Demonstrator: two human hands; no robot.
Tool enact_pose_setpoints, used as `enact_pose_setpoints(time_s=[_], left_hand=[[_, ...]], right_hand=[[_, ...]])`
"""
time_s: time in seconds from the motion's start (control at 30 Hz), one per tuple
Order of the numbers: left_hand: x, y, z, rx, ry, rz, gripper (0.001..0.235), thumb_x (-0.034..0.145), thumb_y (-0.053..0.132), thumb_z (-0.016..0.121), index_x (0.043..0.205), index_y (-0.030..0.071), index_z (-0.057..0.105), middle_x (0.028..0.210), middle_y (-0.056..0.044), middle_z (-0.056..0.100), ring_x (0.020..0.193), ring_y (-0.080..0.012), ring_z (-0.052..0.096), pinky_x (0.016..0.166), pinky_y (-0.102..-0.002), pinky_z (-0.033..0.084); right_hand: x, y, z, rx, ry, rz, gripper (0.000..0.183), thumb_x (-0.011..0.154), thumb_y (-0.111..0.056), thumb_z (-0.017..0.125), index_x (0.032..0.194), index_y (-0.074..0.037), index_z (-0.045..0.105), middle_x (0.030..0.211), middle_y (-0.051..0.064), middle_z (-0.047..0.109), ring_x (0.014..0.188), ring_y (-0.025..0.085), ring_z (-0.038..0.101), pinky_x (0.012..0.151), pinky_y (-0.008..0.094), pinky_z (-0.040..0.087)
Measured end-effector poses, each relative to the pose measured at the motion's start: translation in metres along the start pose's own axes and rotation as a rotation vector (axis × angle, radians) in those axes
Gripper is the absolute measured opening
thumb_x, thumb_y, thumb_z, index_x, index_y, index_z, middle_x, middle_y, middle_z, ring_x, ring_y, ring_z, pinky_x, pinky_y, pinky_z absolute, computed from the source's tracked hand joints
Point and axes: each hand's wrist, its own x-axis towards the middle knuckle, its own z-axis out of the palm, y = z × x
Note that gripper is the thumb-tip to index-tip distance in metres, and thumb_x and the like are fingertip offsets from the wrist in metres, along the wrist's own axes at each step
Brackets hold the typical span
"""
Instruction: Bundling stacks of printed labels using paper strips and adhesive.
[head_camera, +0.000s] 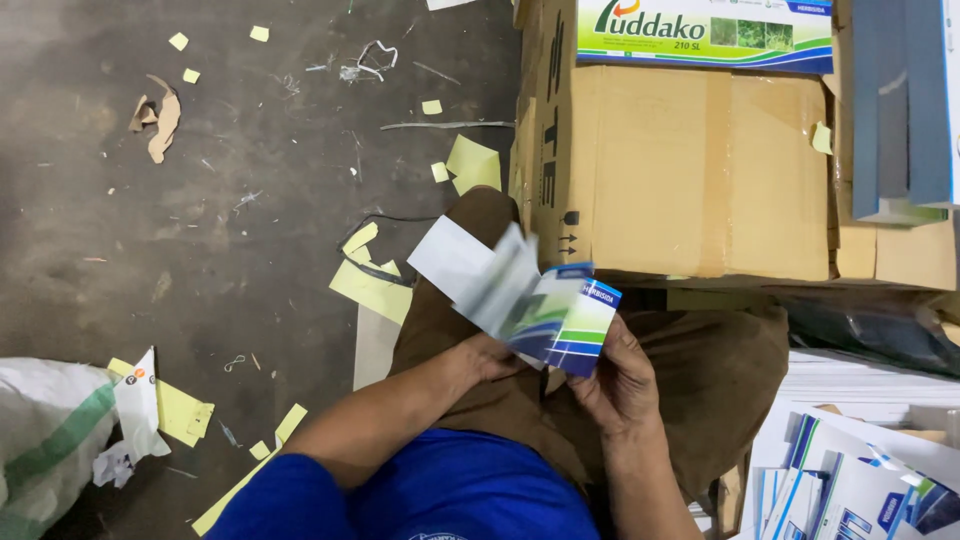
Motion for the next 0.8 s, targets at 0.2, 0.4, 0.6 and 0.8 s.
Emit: enact_pose_setpoints(time_s=[0.2,0.4,0.6,0.8], left_hand=[[0.003,-0.004,-0.005,-0.003,-0.014,-0.022,0.029,0.102,0.026,0.064,0.124,0.007,0.068,0.119,-0.009,0.073,0.104,-0.017,0.073,0.09,-0.032,0.061],[-0.002,0.0,0.0,0.068,-0.052,0.027,0.029,0.105,0.024,0.064,0.126,0.004,0.067,0.114,-0.01,0.073,0.096,-0.0168,0.073,0.08,-0.03,0.062],[-0.003,0.002,0.002,0.033,-0.081,0.043,0.031,0.107,0.025,0.063,0.125,0.0,0.066,0.109,-0.013,0.074,0.091,-0.0198,0.073,0.076,-0.031,0.064],[-0.002,0.002,0.005,0.012,0.106,-0.039,0.032,0.101,0.023,0.06,0.127,0.006,0.065,0.115,-0.01,0.075,0.097,-0.0161,0.075,0.08,-0.03,0.064]], right_hand=[[-0.003,-0.002,-0.012,-0.042,0.128,-0.022,0.038,0.099,-0.012,0.063,0.133,0.004,0.059,0.119,0.019,0.071,0.102,0.028,0.075,0.089,0.039,0.063],[-0.003,-0.004,-0.005,-0.035,0.051,-0.045,0.034,0.099,-0.003,0.063,0.132,0.004,0.062,0.119,0.02,0.072,0.103,0.029,0.074,0.089,0.04,0.063],[-0.005,-0.005,-0.016,-0.02,0.011,-0.042,0.031,0.102,-0.002,0.063,0.133,0.006,0.061,0.12,0.023,0.071,0.106,0.031,0.074,0.089,0.039,0.062],[-0.004,-0.005,-0.006,-0.048,0.105,-0.064,0.035,0.096,-0.002,0.063,0.131,0.004,0.062,0.118,0.019,0.072,0.105,0.028,0.074,0.093,0.039,0.063]])
